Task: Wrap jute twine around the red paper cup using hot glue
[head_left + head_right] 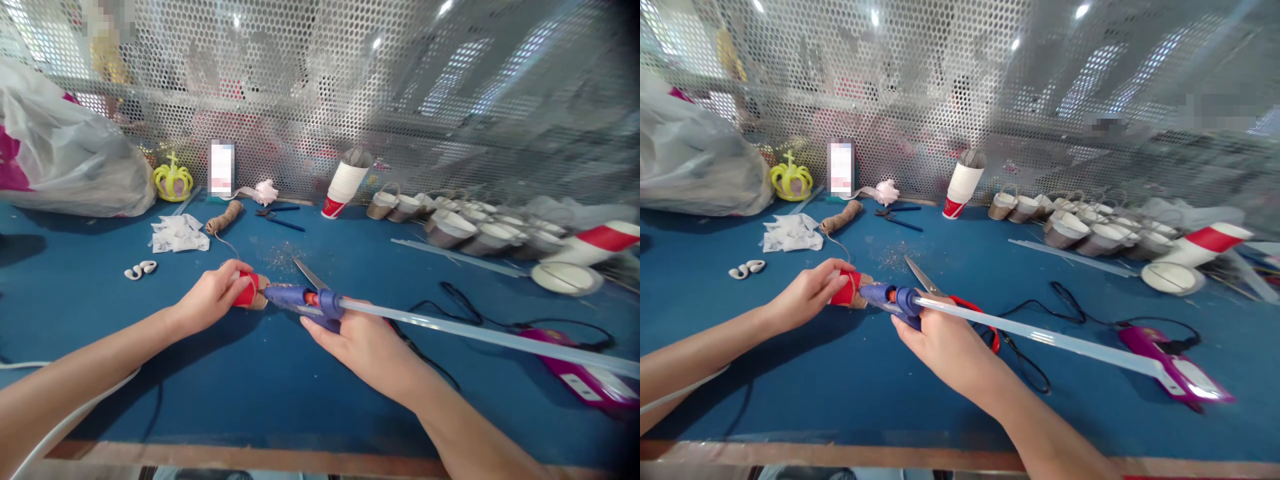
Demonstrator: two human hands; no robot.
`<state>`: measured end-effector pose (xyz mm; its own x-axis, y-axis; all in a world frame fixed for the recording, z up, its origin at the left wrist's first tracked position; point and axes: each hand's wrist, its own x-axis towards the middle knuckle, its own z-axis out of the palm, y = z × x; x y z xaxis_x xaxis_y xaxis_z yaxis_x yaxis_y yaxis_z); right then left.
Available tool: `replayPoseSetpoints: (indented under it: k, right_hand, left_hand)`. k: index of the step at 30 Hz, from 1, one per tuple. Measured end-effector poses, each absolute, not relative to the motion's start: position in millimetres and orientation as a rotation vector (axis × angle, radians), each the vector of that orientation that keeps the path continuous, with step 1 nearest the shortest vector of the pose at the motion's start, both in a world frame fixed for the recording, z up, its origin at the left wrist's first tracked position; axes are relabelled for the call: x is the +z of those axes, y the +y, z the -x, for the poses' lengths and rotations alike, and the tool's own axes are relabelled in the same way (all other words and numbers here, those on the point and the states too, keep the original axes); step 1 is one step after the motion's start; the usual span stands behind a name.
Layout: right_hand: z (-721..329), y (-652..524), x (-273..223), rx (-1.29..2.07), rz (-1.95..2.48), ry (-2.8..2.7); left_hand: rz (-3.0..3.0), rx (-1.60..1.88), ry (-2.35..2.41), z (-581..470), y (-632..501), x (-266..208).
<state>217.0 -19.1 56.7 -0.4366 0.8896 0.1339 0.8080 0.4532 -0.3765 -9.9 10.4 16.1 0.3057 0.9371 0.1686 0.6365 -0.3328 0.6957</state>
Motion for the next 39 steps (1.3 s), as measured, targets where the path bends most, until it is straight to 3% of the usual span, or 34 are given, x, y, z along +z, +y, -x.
replayPoseSetpoints:
  k: [13, 22, 39]
  right_hand:
    - [-216, -21, 57, 0.334, 1.412, -2.414]
    - [-215, -14, 58, 0.593, 1.560, -2.231]
    - [-215, -4, 58, 0.771, 1.495, -2.169]
  left_hand:
    - [-2.026, 0.764, 1.421, 10, 10, 17]
    - [-2.207, 0.816, 1.335, 13, 9, 11]
    - [-2.320, 0.791, 1.284, 12, 4, 11]
